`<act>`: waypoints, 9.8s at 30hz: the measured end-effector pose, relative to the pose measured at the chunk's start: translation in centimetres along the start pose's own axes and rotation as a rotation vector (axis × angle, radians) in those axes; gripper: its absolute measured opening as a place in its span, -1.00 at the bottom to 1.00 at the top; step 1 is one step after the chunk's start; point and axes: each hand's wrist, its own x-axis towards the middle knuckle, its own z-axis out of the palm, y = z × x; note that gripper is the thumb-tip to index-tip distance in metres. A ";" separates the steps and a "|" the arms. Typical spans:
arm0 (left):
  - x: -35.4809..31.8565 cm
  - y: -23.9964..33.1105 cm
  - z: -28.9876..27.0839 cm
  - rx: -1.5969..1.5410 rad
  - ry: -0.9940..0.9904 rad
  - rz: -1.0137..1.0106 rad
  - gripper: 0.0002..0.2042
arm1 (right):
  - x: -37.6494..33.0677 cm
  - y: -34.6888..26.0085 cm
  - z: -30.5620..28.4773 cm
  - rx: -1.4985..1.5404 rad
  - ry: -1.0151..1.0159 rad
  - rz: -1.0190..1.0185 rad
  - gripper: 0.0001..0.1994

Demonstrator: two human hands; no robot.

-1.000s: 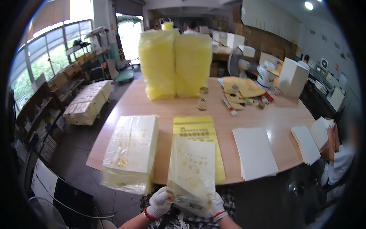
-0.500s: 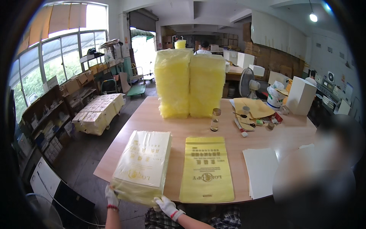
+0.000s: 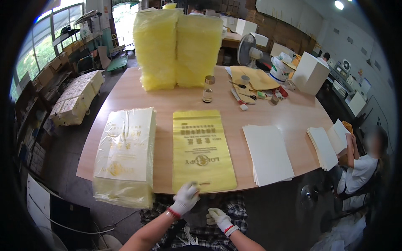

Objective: The person repeatedly picks up white books from a stack, places them into yellow plastic bags, and sets the filled bags on the table. The process is continuous and repetitive throughout the clip.

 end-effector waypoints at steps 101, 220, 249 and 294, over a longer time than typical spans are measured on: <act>11.9 4.5 -8.7 -0.541 -0.418 -0.322 -0.54 | -10.1 -11.2 -5.3 -0.674 0.537 -1.068 -0.74; -14.1 -11.4 -16.3 0.779 -0.182 -0.058 -0.52 | 4.5 -3.3 15.5 -0.533 -0.716 -0.225 -0.38; 9.8 0.6 0.7 0.215 -0.424 -0.071 -0.85 | 5.3 -13.0 3.3 0.374 0.036 -0.176 -0.64; 5.2 11.7 10.3 -1.354 -0.663 -0.867 -0.69 | -2.2 -14.9 -15.4 -1.240 0.963 -1.035 -0.89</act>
